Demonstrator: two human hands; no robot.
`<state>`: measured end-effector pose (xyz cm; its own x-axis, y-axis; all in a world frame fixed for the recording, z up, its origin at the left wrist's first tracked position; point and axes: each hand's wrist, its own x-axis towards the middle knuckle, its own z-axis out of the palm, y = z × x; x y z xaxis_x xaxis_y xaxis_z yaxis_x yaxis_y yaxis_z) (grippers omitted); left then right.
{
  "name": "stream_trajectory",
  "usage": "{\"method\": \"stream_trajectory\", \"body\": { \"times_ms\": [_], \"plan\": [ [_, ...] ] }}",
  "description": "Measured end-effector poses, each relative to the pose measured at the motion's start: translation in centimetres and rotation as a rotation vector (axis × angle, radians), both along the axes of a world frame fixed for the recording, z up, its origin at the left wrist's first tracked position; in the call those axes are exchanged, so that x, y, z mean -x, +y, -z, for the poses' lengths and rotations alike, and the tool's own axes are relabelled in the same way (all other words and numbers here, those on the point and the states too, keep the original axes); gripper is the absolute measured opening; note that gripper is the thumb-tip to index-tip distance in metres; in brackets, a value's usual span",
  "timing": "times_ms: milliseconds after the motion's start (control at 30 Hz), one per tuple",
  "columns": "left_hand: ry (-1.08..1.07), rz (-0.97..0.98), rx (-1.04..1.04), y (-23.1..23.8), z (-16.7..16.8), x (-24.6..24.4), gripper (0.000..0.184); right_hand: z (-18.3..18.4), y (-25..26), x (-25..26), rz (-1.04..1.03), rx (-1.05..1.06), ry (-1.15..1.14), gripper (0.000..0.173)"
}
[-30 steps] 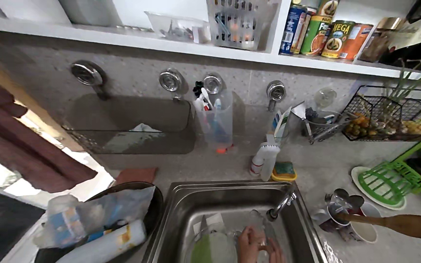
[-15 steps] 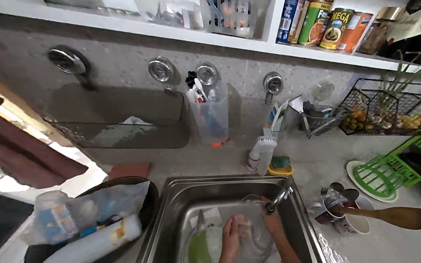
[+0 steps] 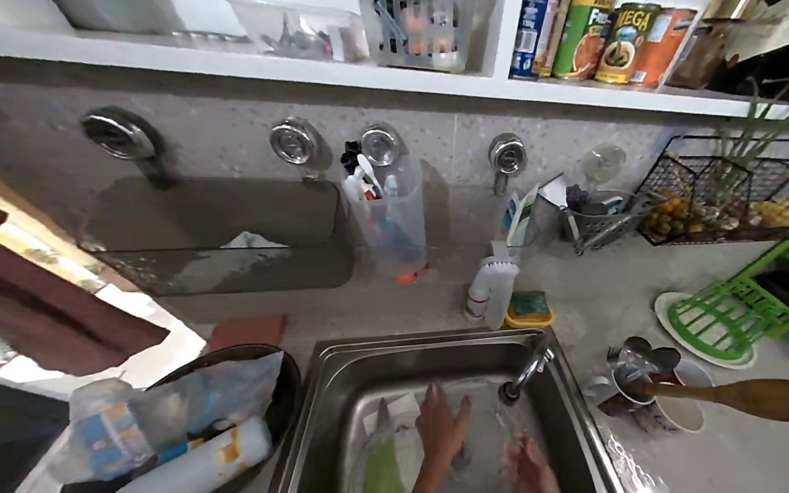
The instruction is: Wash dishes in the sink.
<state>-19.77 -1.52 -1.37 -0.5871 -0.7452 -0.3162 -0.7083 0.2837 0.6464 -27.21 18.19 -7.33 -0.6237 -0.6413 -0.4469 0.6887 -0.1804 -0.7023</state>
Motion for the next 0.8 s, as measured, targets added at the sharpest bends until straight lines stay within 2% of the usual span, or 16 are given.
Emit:
{"method": "stream_trajectory", "body": {
  "times_ms": [67,133,200,233,267,300,433,500,567,633,733,800],
  "plan": [
    [-0.04,0.206,0.11,1.8,-0.9,1.8,0.079,-0.1,-0.3,0.1,-0.001,-0.028,0.016,0.036],
    [0.0,0.482,0.201,4.1,-1.3,2.9,0.062,-0.4,-0.7,-0.1,0.054,-0.061,0.003,0.036],
    [0.039,0.815,0.219,4.8,-0.4,3.8,0.05,-0.6,-1.1,-0.4,0.122,-0.063,0.0,0.036],
    [0.043,0.899,0.229,4.5,0.0,4.3,0.05,-0.5,-1.0,-0.4,0.136,-0.058,0.005,0.038],
    [0.05,0.897,0.232,4.0,-0.1,4.7,0.051,-0.4,-0.9,-0.2,0.146,-0.064,0.014,0.04],
    [0.075,0.809,0.225,3.4,-0.2,4.7,0.054,-0.4,-0.8,0.0,0.149,-0.081,0.022,0.039],
    [0.008,0.235,0.124,0.6,0.7,4.6,0.06,-0.9,-0.5,0.3,0.163,-0.108,0.03,0.039],
    [0.011,0.144,0.136,1.5,1.1,3.7,0.062,-0.7,-0.5,0.5,0.194,-0.093,0.019,0.04],
    [0.098,0.252,0.278,4.3,1.6,2.0,0.06,-0.6,-0.7,0.8,0.208,-0.09,0.024,0.041],
    [0.252,0.478,0.427,7.3,2.8,0.0,0.053,0.0,-1.1,0.8,0.24,-0.064,0.007,0.042],
    [0.296,0.886,0.369,8.9,4.1,-1.6,0.054,1.0,-1.2,0.5,0.245,-0.019,0.0,0.044],
    [0.341,0.942,0.409,8.4,5.5,-1.6,0.05,1.2,-1.2,0.7,0.224,0.014,-0.003,0.046]
  ]
}}
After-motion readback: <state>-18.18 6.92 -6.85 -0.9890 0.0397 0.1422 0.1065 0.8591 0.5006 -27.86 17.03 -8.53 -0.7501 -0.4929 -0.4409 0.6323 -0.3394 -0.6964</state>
